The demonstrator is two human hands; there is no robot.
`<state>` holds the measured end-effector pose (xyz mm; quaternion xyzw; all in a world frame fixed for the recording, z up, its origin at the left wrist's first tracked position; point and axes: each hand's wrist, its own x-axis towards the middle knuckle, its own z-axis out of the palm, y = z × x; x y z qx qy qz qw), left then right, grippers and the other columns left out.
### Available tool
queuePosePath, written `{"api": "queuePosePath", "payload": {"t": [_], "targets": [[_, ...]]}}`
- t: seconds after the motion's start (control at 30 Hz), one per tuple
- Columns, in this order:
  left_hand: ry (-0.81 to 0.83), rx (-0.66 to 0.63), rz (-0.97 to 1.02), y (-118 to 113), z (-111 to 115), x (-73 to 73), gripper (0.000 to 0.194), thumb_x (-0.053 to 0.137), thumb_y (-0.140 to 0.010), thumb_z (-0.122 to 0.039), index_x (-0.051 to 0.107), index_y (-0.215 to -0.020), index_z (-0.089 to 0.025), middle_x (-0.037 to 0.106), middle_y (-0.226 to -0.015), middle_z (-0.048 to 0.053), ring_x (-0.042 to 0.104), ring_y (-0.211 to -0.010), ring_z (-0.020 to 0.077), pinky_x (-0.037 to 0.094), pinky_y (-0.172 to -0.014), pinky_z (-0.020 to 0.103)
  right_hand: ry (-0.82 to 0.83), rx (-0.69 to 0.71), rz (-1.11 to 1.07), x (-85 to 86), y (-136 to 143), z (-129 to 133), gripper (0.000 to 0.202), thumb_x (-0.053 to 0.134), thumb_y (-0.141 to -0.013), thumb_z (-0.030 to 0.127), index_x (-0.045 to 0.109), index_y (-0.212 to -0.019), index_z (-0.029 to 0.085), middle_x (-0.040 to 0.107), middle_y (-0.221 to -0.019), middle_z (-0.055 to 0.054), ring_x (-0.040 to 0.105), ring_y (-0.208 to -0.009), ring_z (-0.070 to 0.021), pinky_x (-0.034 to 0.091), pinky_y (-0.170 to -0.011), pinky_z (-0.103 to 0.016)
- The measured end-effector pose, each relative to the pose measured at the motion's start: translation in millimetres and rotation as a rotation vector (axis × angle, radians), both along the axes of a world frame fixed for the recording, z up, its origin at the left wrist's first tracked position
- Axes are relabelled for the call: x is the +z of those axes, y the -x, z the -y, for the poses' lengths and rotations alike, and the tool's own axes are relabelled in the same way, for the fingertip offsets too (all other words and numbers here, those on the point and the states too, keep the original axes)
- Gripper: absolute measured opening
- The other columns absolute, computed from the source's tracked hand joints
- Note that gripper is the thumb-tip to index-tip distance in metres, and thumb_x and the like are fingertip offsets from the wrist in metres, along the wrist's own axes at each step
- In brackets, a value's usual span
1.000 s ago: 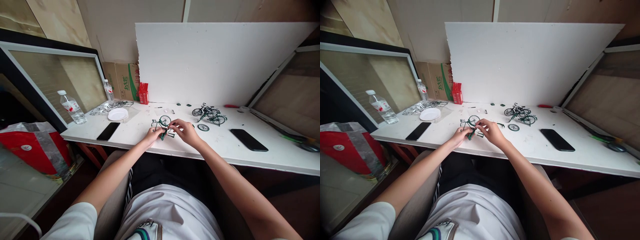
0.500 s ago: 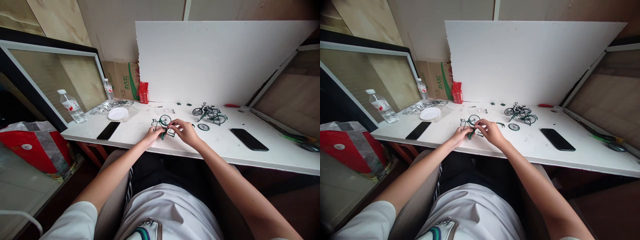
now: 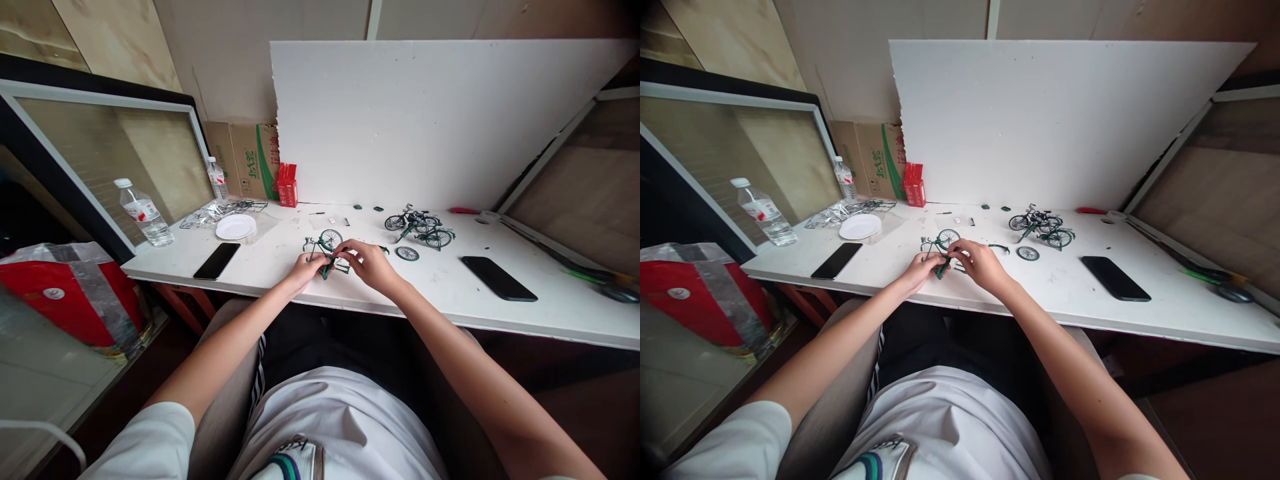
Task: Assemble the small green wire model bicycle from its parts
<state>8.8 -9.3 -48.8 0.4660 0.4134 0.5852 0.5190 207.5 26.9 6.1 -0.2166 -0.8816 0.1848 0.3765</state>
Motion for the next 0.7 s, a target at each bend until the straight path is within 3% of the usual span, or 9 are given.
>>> {"api": "queuePosePath", "payload": {"t": [0.27,0.37,0.47,0.7], "targets": [[-0.032,0.004,-0.065,-0.6,0.6,0.8,0.022,0.074,-0.076,-0.034,0.074,-0.075,-0.013,0.071,-0.075,0.008,0.061,-0.067,0.0147,0.041,-0.062,0.027,-0.047,-0.04,-0.059,-6.3,1.4,-0.5,0.035,0.064,-0.102,0.056,0.073,-0.097,0.022,0.08,-0.096,-0.008,0.073,-0.076,-0.0219,0.062,-0.068,-0.037],[-0.039,0.003,-0.077,-0.5,0.5,0.3,0.021,0.074,-0.077,-0.034,0.074,-0.076,-0.013,0.072,-0.074,0.008,0.061,-0.068,0.015,0.042,-0.063,0.027,-0.069,-0.042,-0.103,-8.4,3.6,-0.2,0.036,0.065,-0.101,0.056,0.075,-0.096,0.022,0.078,-0.095,-0.009,0.073,-0.082,-0.0234,0.063,-0.066,-0.035],[-0.035,0.011,-0.089,-0.1,-0.8,-1.7,0.02,0.074,-0.077,-0.032,0.076,-0.078,-0.013,0.072,-0.075,0.008,0.061,-0.068,0.0149,0.042,-0.064,0.027,-0.076,-0.04,-0.155,-11.3,6.9,1.6,0.033,0.066,-0.101,0.054,0.077,-0.1,0.023,0.079,-0.094,-0.009,0.074,-0.086,-0.024,0.063,-0.064,-0.034],[-0.045,-0.003,-0.087,1.0,-3.0,-5.3,0.023,0.077,-0.077,-0.036,0.075,-0.076,-0.013,0.073,-0.075,0.009,0.062,-0.068,0.0156,0.044,-0.065,0.028,-0.175,-0.114,-0.259,-26.7,9.5,1.4,0.03,0.069,-0.101,0.046,0.081,-0.12,0.025,0.083,-0.092,-0.006,0.076,-0.076,-0.021,0.064,-0.068,-0.034]]}}
